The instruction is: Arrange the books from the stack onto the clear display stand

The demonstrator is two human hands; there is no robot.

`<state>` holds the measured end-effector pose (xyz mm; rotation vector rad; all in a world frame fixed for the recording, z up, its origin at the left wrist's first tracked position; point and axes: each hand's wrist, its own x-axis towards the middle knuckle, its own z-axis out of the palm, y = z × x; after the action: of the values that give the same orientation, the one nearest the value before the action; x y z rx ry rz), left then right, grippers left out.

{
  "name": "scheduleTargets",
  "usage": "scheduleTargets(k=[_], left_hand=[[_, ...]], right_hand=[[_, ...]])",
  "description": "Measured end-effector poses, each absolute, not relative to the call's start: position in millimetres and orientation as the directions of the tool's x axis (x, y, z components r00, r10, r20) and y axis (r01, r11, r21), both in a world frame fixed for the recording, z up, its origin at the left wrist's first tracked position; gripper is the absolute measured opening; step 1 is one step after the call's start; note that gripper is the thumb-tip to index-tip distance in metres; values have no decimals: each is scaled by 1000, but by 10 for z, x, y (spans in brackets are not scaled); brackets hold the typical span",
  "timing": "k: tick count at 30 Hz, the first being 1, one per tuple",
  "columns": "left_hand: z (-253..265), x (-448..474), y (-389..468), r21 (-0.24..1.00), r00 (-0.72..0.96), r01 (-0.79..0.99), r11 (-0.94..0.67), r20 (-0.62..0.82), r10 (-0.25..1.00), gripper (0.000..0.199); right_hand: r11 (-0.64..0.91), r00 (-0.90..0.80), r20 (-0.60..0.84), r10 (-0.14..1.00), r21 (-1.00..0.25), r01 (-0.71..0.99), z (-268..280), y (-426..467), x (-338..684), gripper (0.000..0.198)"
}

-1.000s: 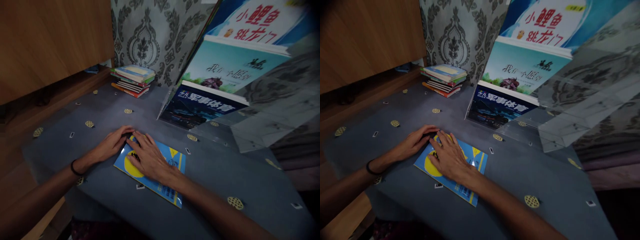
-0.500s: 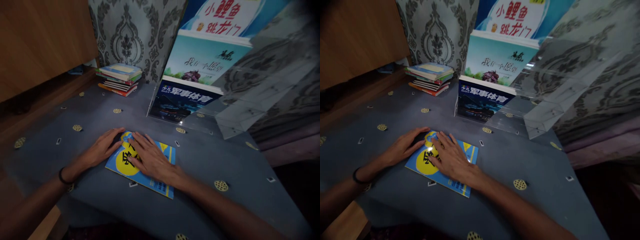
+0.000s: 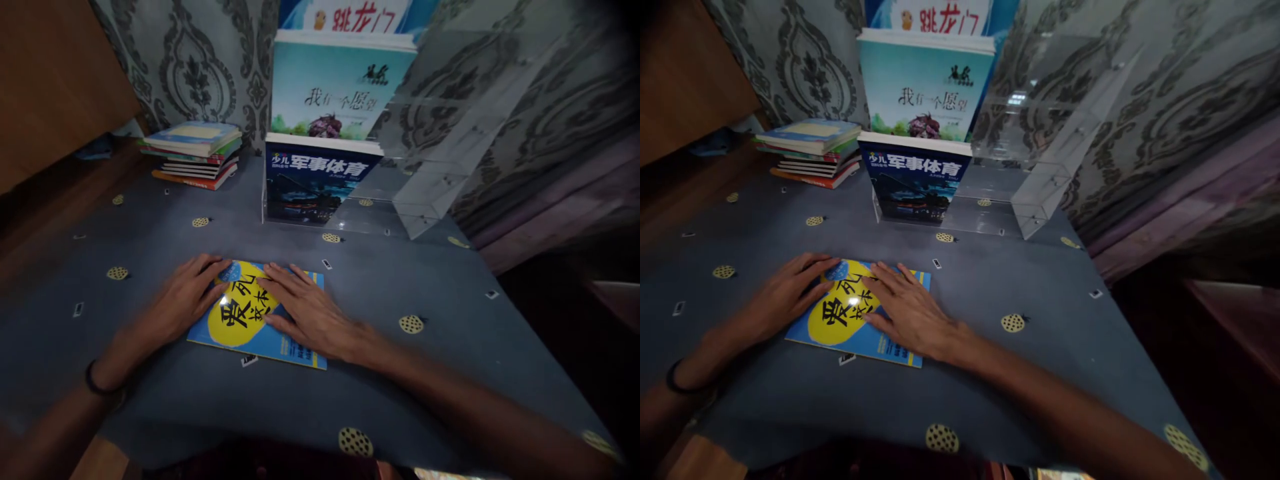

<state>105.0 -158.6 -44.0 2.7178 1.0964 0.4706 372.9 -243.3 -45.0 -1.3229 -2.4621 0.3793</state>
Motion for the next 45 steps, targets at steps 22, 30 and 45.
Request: scheduleTargets(k=[22,30,45], left_hand=[[-18,1813,-2315,176,992,78,-981,85,94,37],[-47,1921,-2307,96,998,47,-994,47,52,40],[-170,2018,-2143,114,998,56,-992,32,60,64]], right_hand=[[158,-194,130,972,-978,138,-454,-2512,4423,47],[170,-219,148,964,-982,82,-448,-2504,4441,48],[113,-118,123,985,-989,-91,-566,-2463,4422,61]])
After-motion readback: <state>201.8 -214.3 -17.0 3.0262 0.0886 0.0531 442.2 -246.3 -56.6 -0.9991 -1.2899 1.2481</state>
